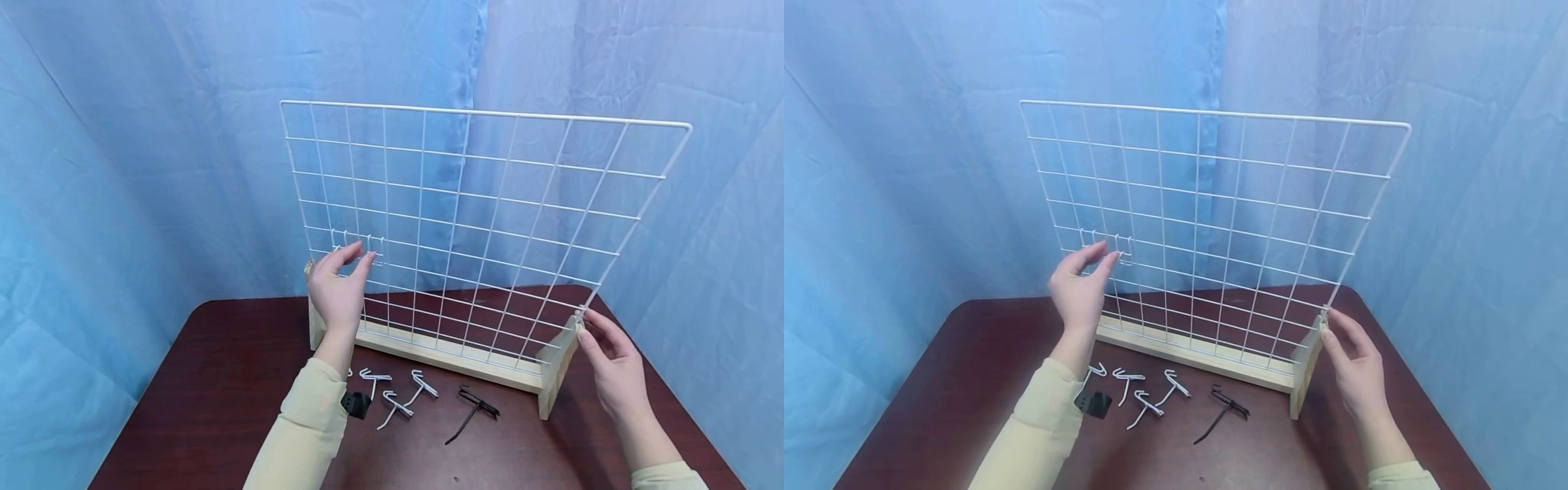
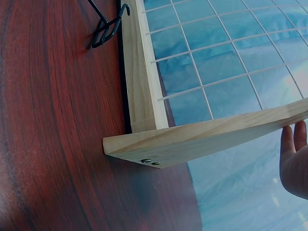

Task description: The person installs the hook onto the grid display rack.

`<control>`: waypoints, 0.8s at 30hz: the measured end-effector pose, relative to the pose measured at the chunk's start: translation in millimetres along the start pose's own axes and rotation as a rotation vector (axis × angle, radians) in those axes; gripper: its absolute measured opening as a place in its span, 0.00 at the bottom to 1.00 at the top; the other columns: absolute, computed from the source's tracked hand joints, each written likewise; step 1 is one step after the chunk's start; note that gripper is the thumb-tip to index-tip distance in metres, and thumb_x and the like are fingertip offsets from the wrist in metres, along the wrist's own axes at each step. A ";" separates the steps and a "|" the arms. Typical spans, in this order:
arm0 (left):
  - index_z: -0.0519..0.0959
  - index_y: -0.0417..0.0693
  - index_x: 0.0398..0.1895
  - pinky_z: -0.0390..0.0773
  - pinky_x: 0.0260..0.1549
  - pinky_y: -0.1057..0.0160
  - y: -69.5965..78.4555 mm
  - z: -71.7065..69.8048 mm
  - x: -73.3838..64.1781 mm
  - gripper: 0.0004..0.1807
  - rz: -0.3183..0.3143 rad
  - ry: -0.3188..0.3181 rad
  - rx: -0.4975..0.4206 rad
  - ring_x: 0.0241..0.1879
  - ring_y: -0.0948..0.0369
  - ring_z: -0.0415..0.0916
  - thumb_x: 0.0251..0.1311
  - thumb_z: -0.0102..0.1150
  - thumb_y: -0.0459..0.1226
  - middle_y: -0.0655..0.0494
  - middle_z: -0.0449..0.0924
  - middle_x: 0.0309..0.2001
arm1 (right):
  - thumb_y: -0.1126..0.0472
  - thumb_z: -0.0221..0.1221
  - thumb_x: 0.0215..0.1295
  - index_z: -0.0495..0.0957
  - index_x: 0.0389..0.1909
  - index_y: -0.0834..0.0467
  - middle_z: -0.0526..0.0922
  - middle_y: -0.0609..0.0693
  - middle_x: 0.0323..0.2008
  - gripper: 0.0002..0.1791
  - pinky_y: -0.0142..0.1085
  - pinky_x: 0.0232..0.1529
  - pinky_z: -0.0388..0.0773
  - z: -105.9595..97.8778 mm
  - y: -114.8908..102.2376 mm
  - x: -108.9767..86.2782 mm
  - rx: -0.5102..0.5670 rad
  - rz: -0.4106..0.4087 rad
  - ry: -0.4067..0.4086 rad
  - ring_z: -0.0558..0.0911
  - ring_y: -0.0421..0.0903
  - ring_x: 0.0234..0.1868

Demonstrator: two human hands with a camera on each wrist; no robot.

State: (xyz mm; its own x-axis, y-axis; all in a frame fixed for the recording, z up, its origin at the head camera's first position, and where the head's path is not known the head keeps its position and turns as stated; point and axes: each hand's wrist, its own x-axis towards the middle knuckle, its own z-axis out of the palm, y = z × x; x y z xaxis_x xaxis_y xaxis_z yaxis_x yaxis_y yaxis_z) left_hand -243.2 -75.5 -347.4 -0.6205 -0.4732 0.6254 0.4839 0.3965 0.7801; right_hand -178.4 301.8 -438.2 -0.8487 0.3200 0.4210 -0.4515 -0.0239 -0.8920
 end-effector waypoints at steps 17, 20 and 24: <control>0.86 0.42 0.47 0.76 0.41 0.65 -23.1 -13.1 -15.2 0.20 -0.113 -0.024 -0.039 0.40 0.56 0.82 0.49 0.77 0.35 0.52 0.88 0.37 | 0.79 0.53 0.67 0.75 0.60 0.69 0.84 0.43 0.46 0.21 0.21 0.45 0.75 2.5 0.8 0.7 0.010 -0.005 0.002 0.79 0.37 0.47; 0.85 0.42 0.49 0.75 0.41 0.67 -28.0 -15.1 -18.8 0.21 -0.153 -0.033 -0.059 0.42 0.56 0.82 0.49 0.77 0.35 0.52 0.87 0.38 | 0.79 0.53 0.67 0.76 0.60 0.69 0.84 0.43 0.46 0.21 0.21 0.44 0.75 2.6 0.7 0.7 0.010 -0.005 0.003 0.79 0.37 0.46; 0.85 0.41 0.49 0.74 0.41 0.69 -36.3 -17.6 -24.4 0.22 -0.170 -0.034 -0.051 0.42 0.55 0.82 0.49 0.77 0.35 0.50 0.87 0.37 | 0.80 0.53 0.67 0.76 0.59 0.69 0.84 0.44 0.46 0.21 0.21 0.44 0.75 2.8 0.6 1.0 0.013 -0.005 0.006 0.79 0.37 0.46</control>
State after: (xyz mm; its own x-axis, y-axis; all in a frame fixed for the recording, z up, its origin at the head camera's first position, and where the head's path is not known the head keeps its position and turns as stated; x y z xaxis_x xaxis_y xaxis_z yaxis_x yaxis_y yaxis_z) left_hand -234.8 -92.2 -390.7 -0.7161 -0.5031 0.4838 0.3999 0.2723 0.8752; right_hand -180.3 299.5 -437.8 -0.8449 0.3260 0.4241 -0.4589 -0.0343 -0.8878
